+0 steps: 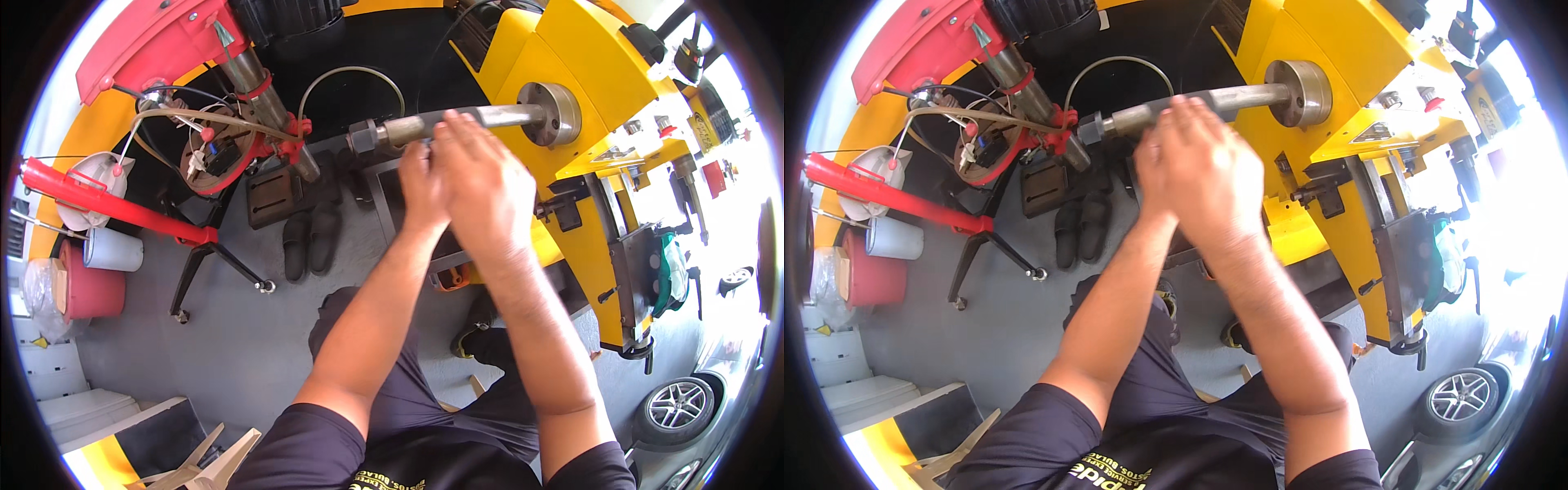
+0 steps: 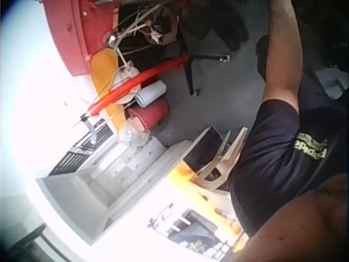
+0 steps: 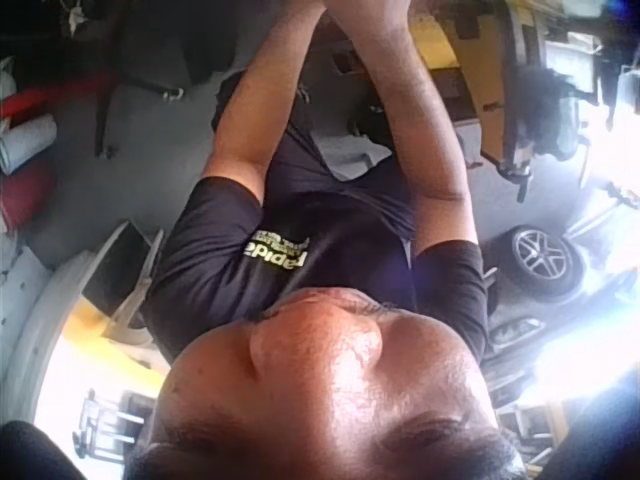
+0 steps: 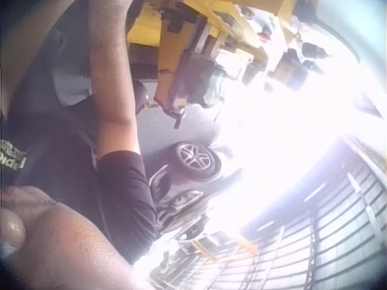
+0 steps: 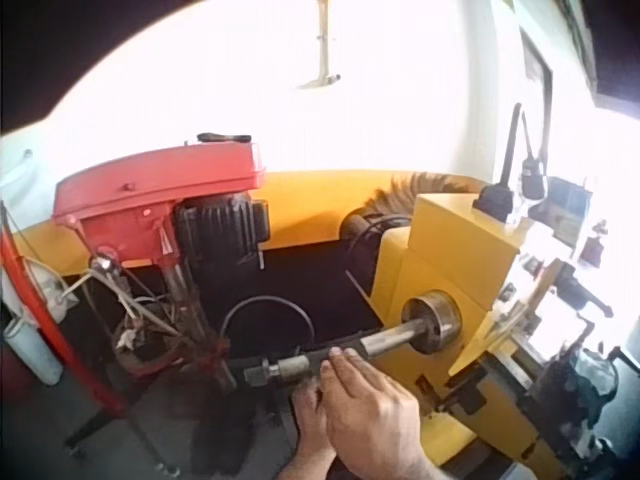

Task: The person uses a piece of sandpaper to smooth the rotating surface of a metal rod mounted on a lathe machine.

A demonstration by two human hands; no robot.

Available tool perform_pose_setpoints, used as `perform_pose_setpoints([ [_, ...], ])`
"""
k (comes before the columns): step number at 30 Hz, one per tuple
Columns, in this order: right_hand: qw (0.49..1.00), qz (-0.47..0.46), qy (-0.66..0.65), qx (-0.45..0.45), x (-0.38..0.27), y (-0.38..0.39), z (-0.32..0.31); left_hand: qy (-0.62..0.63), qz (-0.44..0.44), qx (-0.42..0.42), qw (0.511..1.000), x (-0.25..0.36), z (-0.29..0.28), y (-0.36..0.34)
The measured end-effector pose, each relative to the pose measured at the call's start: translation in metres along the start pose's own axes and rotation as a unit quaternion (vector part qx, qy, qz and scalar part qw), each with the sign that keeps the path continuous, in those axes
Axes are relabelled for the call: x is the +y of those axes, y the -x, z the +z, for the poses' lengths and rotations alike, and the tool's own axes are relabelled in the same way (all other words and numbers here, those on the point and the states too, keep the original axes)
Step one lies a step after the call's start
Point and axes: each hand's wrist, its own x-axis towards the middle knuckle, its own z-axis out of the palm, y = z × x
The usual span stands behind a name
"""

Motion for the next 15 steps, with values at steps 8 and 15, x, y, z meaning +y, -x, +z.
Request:
perform_pose_setpoints([
  [8,0.999,-0.032,-0.04,0.009,-0.019,-0.002,0.01,-0.375,0.16,0.053,0.912,0.014,-0.013,-0.001],
  [15,0.998,-0.013,0.049,0.037,0.088,0.004,-0.007,0.053,-0.066,-0.056,0.995,0.058,0.065,-0.008],
])
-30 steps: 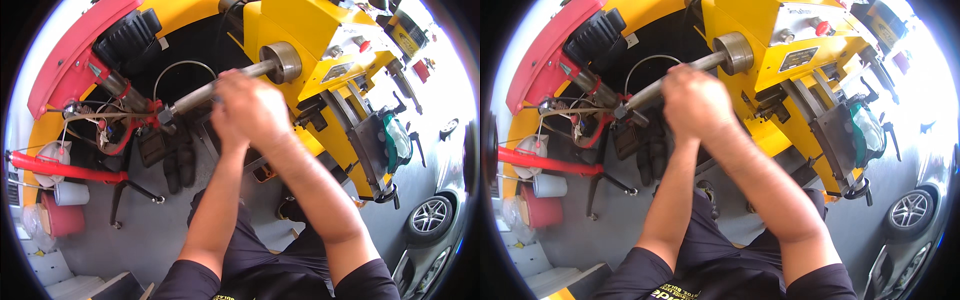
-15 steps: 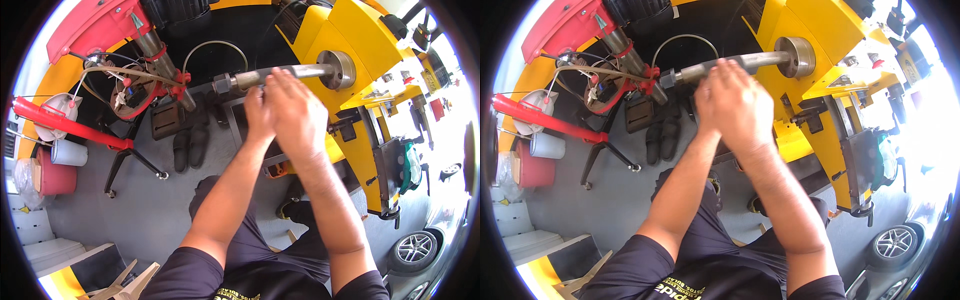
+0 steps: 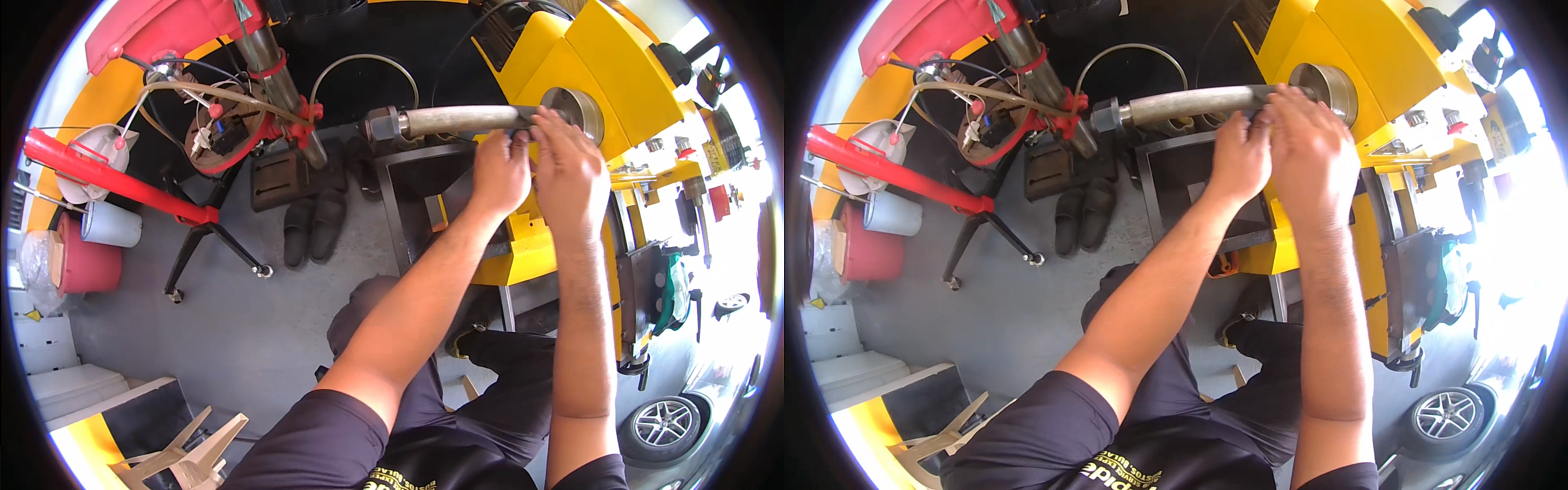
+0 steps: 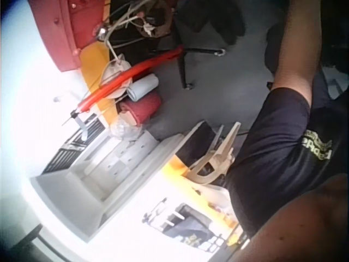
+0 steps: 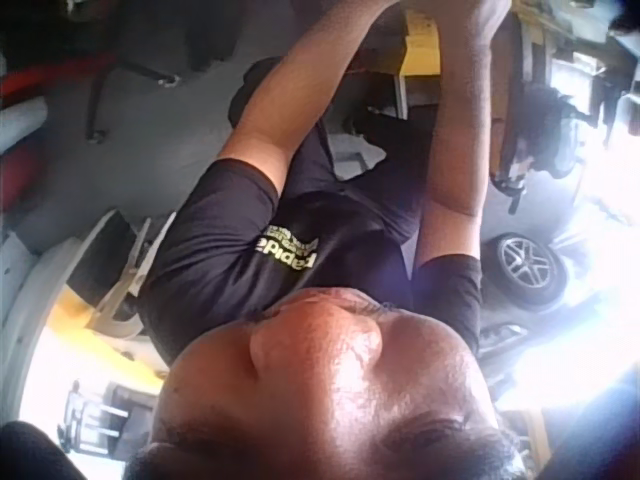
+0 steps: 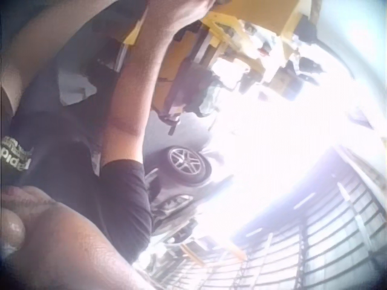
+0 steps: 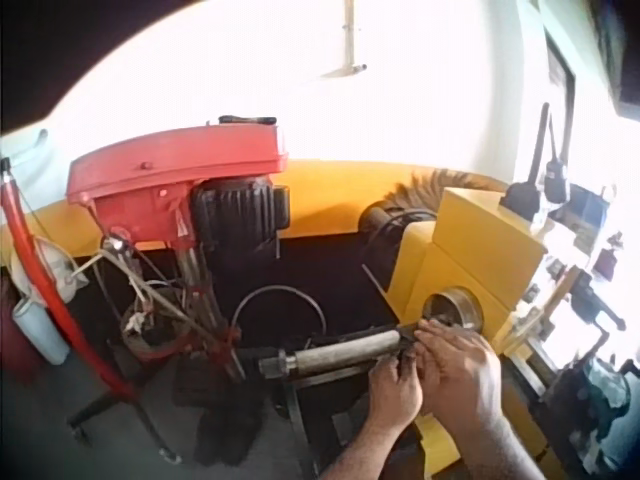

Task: The person uses a piece of sandpaper to smooth the rotating surface of a metal rod mounted on a lathe machine.

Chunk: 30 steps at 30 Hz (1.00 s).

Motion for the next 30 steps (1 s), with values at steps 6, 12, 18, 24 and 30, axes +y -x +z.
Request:
perform_pose_setpoints([
  [6,1.0,0.018,0.015,0.016,-0.006,0.0,0.004,-0.059,0.022,-0.001,0.998,-0.008,0.0,-0.001],
  [12,1.0,-0.004,0.001,-0.005,-0.09,-0.001,0.001,0.04,0.05,0.045,0.997,-0.031,-0.06,0.005],
  [18,0.998,-0.013,-0.035,0.042,-0.116,-0.003,0.025,0.16,0.012,0.091,0.983,-0.009,-0.084,0.016],
  [24,0.999,0.032,-0.035,0.017,-0.05,-0.007,0.0,0.14,-0.039,0.047,0.988,-0.034,-0.015,0.008],
  [30,1.0,0.012,0.019,0.017,0.013,-0.003,-0.003,0.012,-0.038,0.011,0.999,-0.02,0.025,0.0],
])
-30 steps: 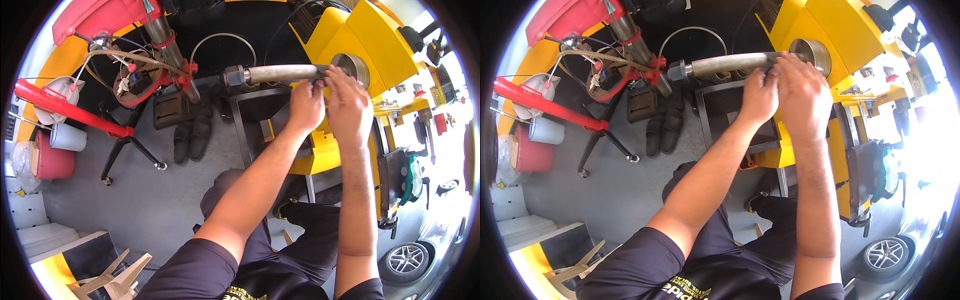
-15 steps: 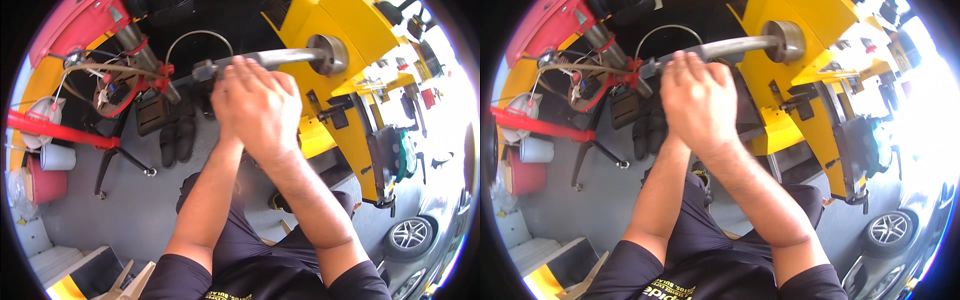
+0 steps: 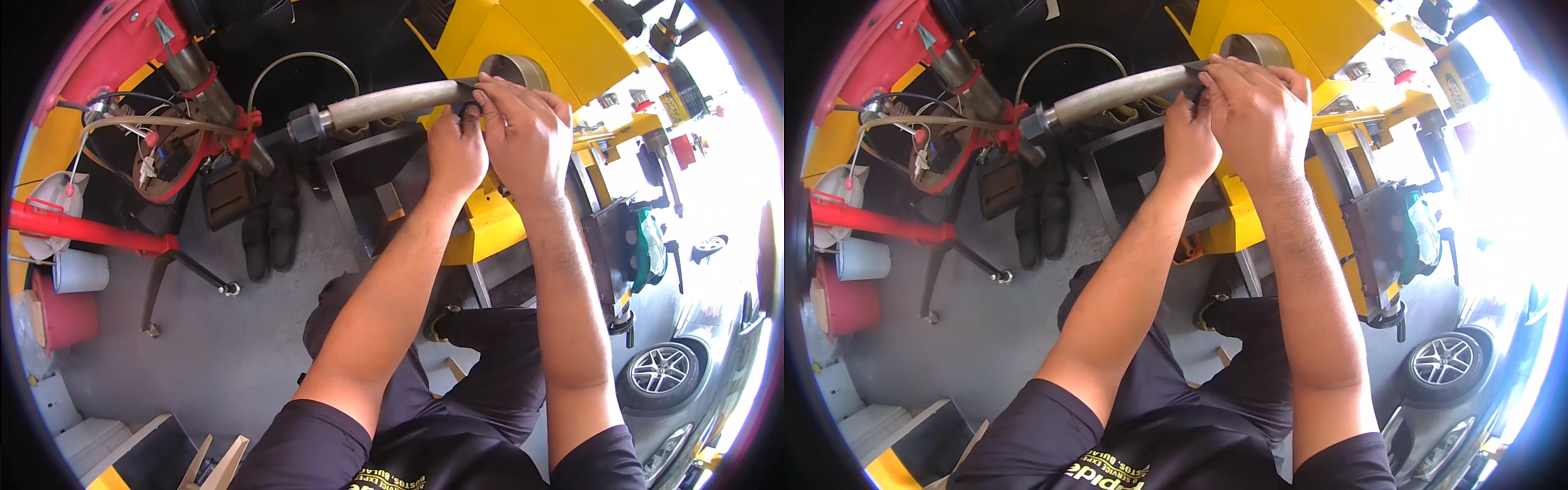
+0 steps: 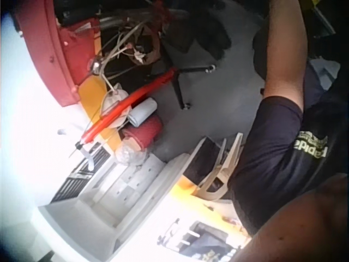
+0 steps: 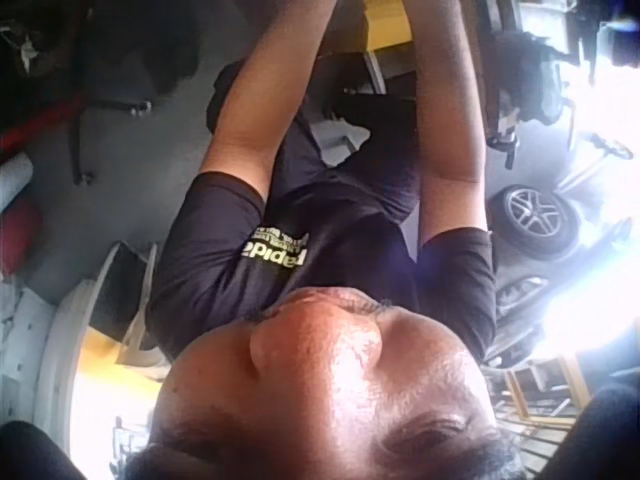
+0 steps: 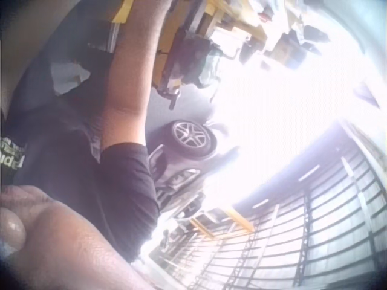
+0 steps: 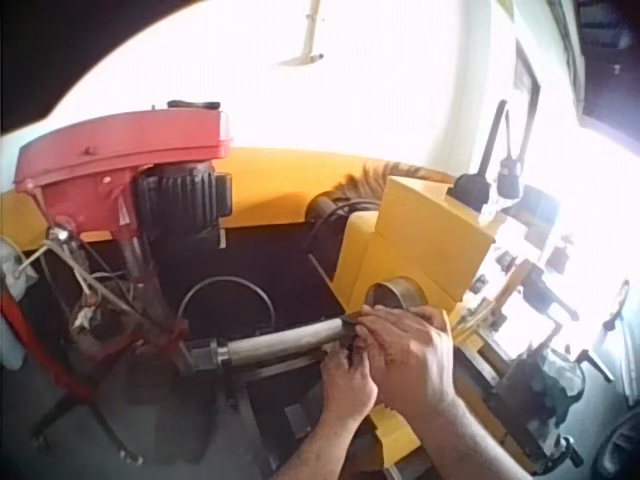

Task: The person uses a piece of sandpaper to smooth the rotating surface of a metal rod mounted on a lathe machine.

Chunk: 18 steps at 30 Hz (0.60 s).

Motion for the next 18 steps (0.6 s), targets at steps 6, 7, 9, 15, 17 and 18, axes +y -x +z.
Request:
perform_pose_setpoints([
  [6,0.996,-0.081,-0.047,0.01,-0.018,-0.014,0.011,0.024,0.003,0.051,0.998,0.025,-0.027,0.022],
  [7,0.992,-0.101,-0.069,0.005,-0.03,-0.017,0.015,0.005,-0.009,0.057,0.998,0.014,-0.037,0.022],
  [9,0.991,-0.093,-0.089,-0.024,-0.062,-0.016,0.015,0.195,-0.027,0.058,0.979,0.01,-0.059,0.029],
  [15,0.989,-0.115,-0.09,-0.031,-0.111,-0.026,0.026,0.248,0.023,0.038,0.968,0.047,-0.109,0.044],
  [17,0.985,-0.131,-0.113,0.006,-0.104,-0.023,0.03,0.257,0.041,0.058,0.964,0.041,-0.104,0.039],
  [18,0.988,-0.109,-0.103,-0.035,-0.097,-0.025,0.023,0.174,0.02,0.037,0.984,0.035,-0.101,0.036],
])
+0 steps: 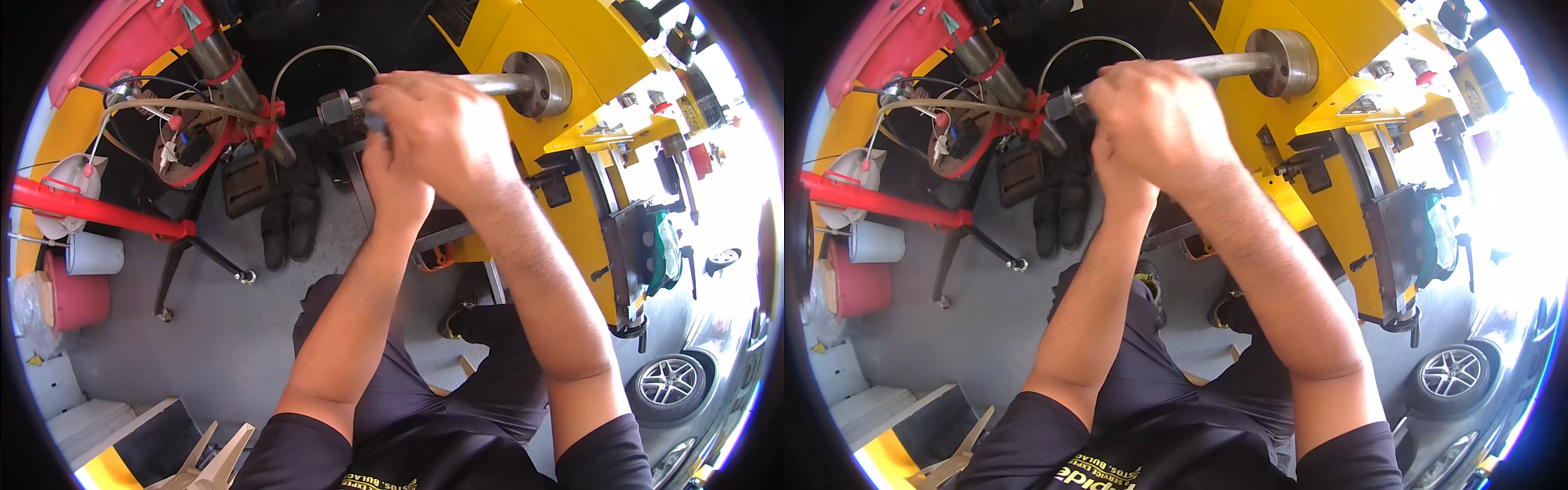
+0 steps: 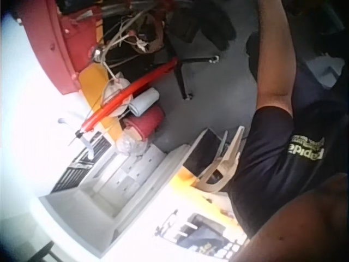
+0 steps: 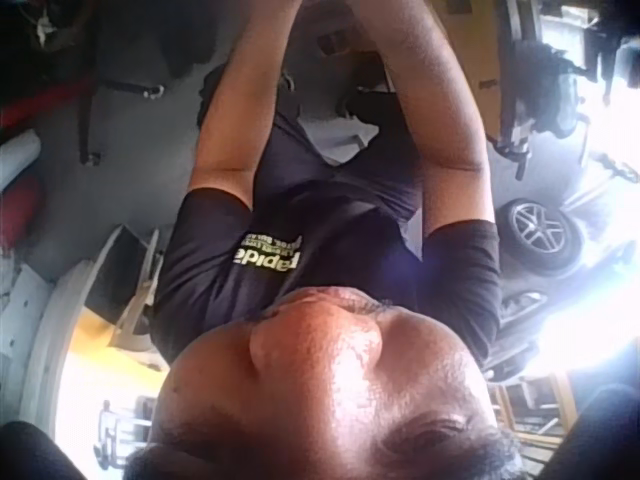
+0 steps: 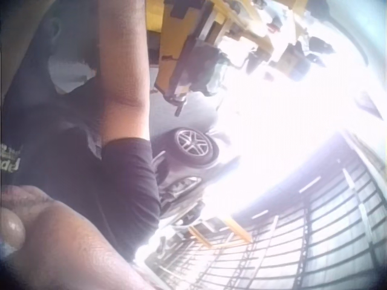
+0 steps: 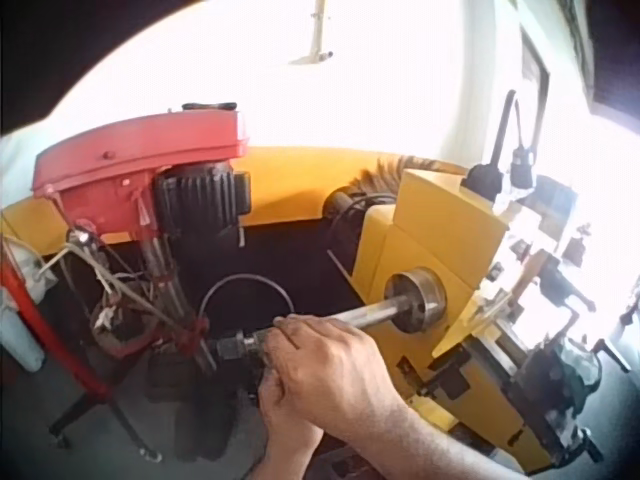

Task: The person uses a piece of sandpaper to smooth the rotating surface of a metal rod mounted on a lathe machine.

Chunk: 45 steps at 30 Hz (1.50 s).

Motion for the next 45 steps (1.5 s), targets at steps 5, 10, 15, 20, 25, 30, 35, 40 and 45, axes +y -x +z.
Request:
perform_pose_setpoints([
  [5,0.994,0.016,0.107,-0.01,0.079,0.024,-0.036,-0.209,-0.059,-0.08,0.973,-0.025,0.062,-0.011],
  [10,0.991,0.064,0.108,-0.041,0.098,0.022,-0.038,-0.157,-0.047,-0.109,0.98,-0.038,0.078,-0.014],
  [15,0.993,0.116,-0.023,-0.029,0.057,0.009,-0.023,-0.196,0.031,-0.048,0.979,-0.039,0.047,0.004],
  [20,0.989,0.042,-0.002,-0.14,-0.003,-0.023,0.0,0.161,0.01,0.039,0.986,0.012,0.008,0.015],
  [25,0.993,0.014,-0.047,-0.105,0.011,-0.019,0.0,0.04,0.04,0.04,0.998,-0.001,0.008,0.007],
  [30,0.983,-0.023,-0.029,-0.181,0.025,-0.037,-0.009,0.014,0.032,0.116,0.993,0.0,0.034,0.002],
  [35,0.961,0.047,-0.062,-0.265,0.036,-0.05,-0.013,-0.025,-0.019,0.09,0.995,-0.002,0.035,0.005],
  [40,0.957,0.112,-0.061,-0.261,0.088,-0.03,-0.031,-0.114,-0.048,-0.009,0.992,-0.014,0.058,0.015],
  [45,0.937,0.182,-0.033,-0.297,0.092,-0.037,-0.032,-0.134,-0.033,-0.096,0.986,-0.003,0.055,0.014],
])
